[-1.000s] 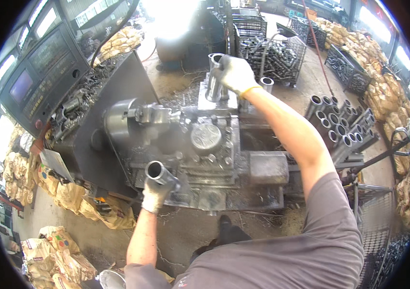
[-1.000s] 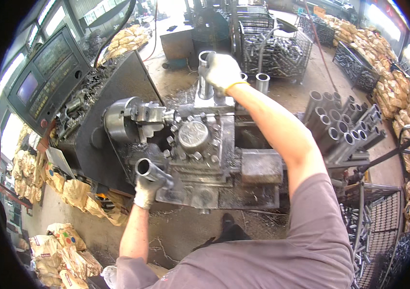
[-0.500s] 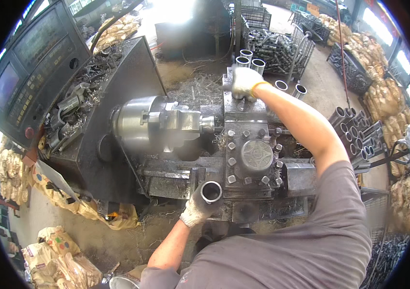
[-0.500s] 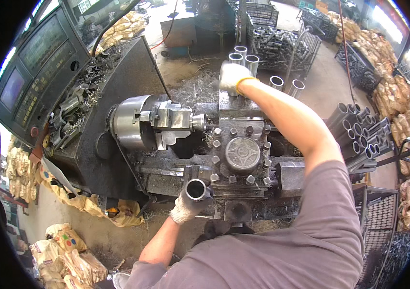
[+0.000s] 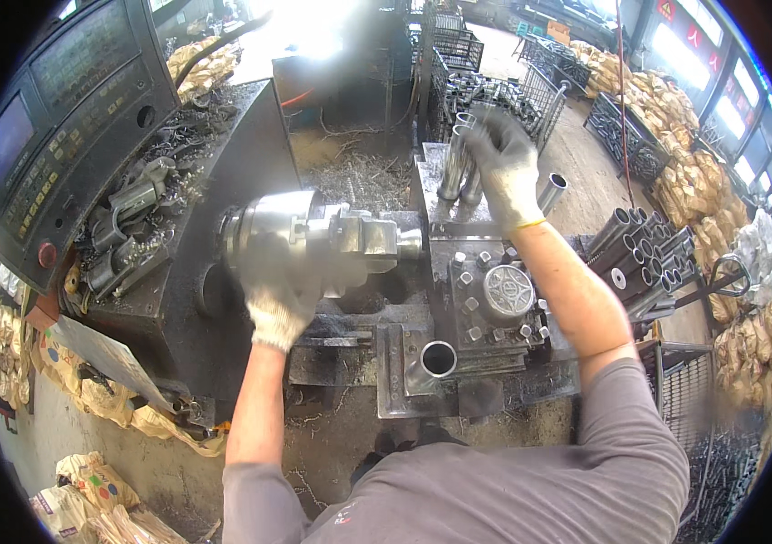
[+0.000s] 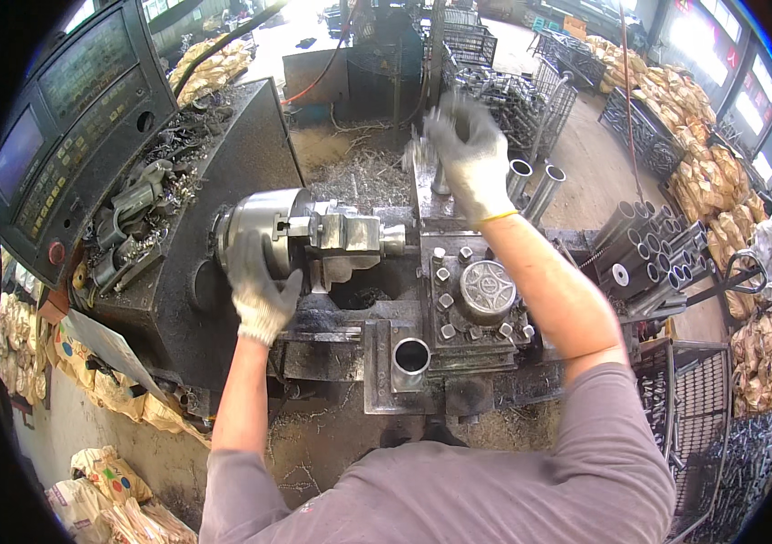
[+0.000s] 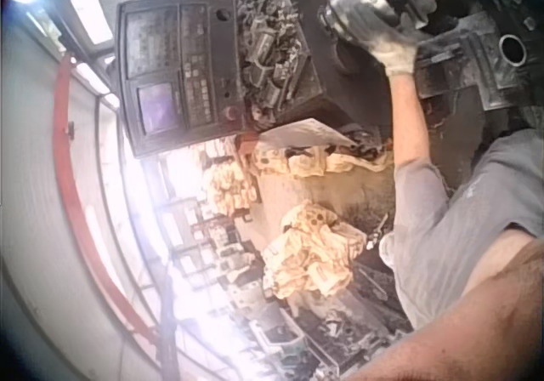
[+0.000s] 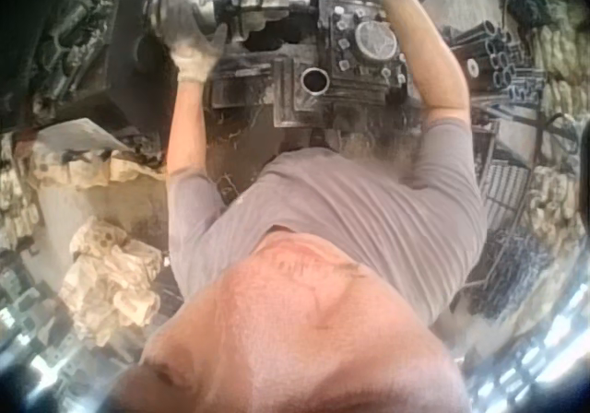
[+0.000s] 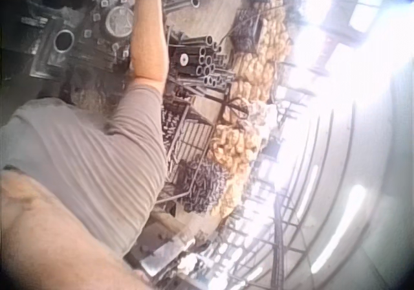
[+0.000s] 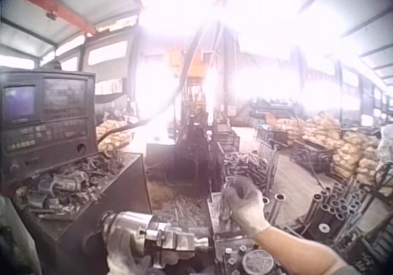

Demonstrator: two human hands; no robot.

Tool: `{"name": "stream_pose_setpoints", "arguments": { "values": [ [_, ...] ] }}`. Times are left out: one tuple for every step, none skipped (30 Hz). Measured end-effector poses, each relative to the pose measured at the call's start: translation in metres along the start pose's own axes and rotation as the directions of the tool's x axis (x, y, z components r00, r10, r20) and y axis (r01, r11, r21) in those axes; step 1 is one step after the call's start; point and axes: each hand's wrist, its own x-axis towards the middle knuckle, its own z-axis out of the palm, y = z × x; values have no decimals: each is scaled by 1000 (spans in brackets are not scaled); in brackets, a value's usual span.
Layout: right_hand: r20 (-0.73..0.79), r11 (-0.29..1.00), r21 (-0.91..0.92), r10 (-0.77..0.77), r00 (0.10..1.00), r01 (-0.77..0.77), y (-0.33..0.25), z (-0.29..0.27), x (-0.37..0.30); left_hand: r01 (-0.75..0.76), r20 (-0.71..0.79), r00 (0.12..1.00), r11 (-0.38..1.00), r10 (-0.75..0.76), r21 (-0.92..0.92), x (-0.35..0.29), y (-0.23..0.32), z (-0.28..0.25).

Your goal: The person repeatedly loads cylindrical metal blanks into a lathe chuck, operates the machine, and removes finished metal parts. The finished parts are placed into a wire basket. The person wears gloves throughout the process.

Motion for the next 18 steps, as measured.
{"name": "stream_pose_setpoints", "arguments": {
  "values": [
    [41, 987, -156, -32, 999, 38, -19, 27, 2, -2, 39, 999, 998, -1, 64, 5, -14, 8],
    [201, 894, -447, 81, 976, 18, 4, 36, 22, -44, 5, 999, 994, 44, 104, 12, -9, 24],
    [351, 730, -676, 198, 915, 101, 29, 45, 44, -45, -24, 999, 995, 47, 92, 17, 1, 32],
    [432, 425, -881, 538, 723, 210, 95, 32, 74, -73, -48, 996, 996, 76, 53, 25, 17, 48],
    [597, 566, -761, 421, 682, 317, 104, 41, 64, -43, -46, 998, 993, 48, 114, 23, 7, 40],
    [731, 659, -618, 281, 621, 429, 108, 41, 53, -15, -48, 999, 987, 23, 161, 19, -1, 37],
    [797, 683, -573, 337, 502, 452, 111, 39, 44, -1, -55, 998, 983, 11, 182, 20, -4, 39],
    [838, 713, -538, 394, 378, 450, 115, 34, 30, -8, -44, 999, 983, 16, 181, 17, -3, 42],
    [825, 699, -563, 506, 251, 441, 111, 47, 14, -8, -32, 999, 981, 15, 193, 14, -5, 42],
    [790, 683, -584, 602, 115, 439, 106, 60, 0, -12, -20, 1000, 979, 17, 203, 10, -5, 42],
    [829, 713, -540, 543, 136, 447, 111, 58, -9, -10, -27, 999, 977, 16, 212, 11, -6, 41],
    [863, 741, -494, 481, 155, 455, 115, 55, -14, -11, -36, 999, 975, 19, 220, 12, -6, 41],
    [800, 779, -574, 599, -31, 252, 118, 54, 4, -12, -39, 999, 975, 21, 221, 12, -6, 41],
    [702, 724, -674, 689, -178, 144, 151, 43, 18, -28, -40, 999, 980, 37, 198, 15, -6, 50],
    [642, 679, -734, 698, -318, 9, 162, 38, 32, -35, -39, 998, 978, 44, 204, 17, -8, 47],
    [571, 596, -795, 675, -467, -111, 173, 35, 36, -36, -29, 999, 979, 42, 201, 13, -9, 46],
    [643, 702, -712, 660, -388, 14, 174, 38, 30, -33, -33, 999, 980, 41, 195, 11, -10, 47],
    [708, 769, -619, 635, -309, 161, 161, 44, 22, -27, -26, 999, 980, 33, 195, 7, -11, 46]
  ]
}}
